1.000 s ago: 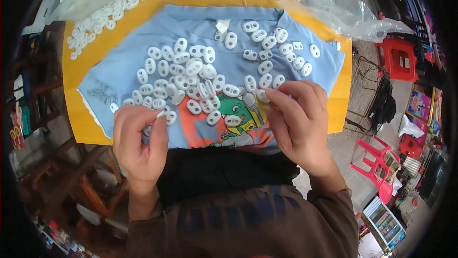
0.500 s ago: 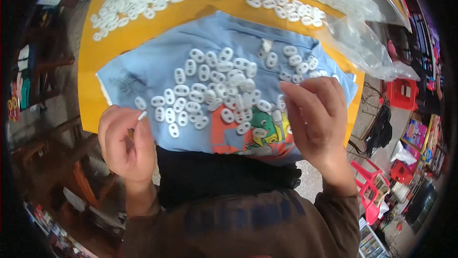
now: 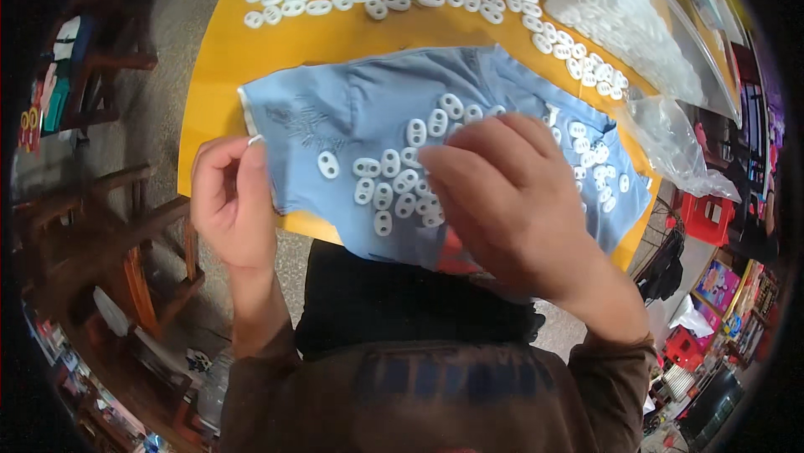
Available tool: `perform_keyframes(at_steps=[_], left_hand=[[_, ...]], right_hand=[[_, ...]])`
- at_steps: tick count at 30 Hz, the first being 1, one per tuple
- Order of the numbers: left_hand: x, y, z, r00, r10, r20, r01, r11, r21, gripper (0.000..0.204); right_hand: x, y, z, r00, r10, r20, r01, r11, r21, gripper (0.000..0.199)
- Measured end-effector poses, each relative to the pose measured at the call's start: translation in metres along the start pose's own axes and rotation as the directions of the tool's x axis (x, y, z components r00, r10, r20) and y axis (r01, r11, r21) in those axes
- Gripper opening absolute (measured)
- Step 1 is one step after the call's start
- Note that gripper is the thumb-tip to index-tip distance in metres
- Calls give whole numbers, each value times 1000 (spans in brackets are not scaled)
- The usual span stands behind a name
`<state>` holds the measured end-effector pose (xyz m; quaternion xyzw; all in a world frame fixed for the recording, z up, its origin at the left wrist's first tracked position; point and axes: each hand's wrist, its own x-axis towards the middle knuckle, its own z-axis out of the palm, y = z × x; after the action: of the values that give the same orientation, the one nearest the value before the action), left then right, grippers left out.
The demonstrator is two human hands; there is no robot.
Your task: Assembling small white plastic components by joining two halves together on a table.
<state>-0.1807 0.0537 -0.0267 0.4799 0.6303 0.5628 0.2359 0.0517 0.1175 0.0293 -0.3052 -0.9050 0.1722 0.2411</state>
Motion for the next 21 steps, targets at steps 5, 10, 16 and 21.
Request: perform_keyframes(at_steps=[5,10,16,21], left_hand=[[2,-2,2,997,-81,18,82,994,-72,5],[4,0,1,1000,8,23,-8,1000,-11,7],[5,-4,0,996,85,19,-84,996,-20,9],[8,-4,0,988,139,63,-140,990,8,10]], right_hand=[[36,-10,26,989,-26,149,18,998,57,23],[45,-9,42,971,-19,240,19,1000,4,18],[44,0,48,982,-10,187,33,992,-122,28],[43,2,44,990,-10,143,17,999,-46,29]])
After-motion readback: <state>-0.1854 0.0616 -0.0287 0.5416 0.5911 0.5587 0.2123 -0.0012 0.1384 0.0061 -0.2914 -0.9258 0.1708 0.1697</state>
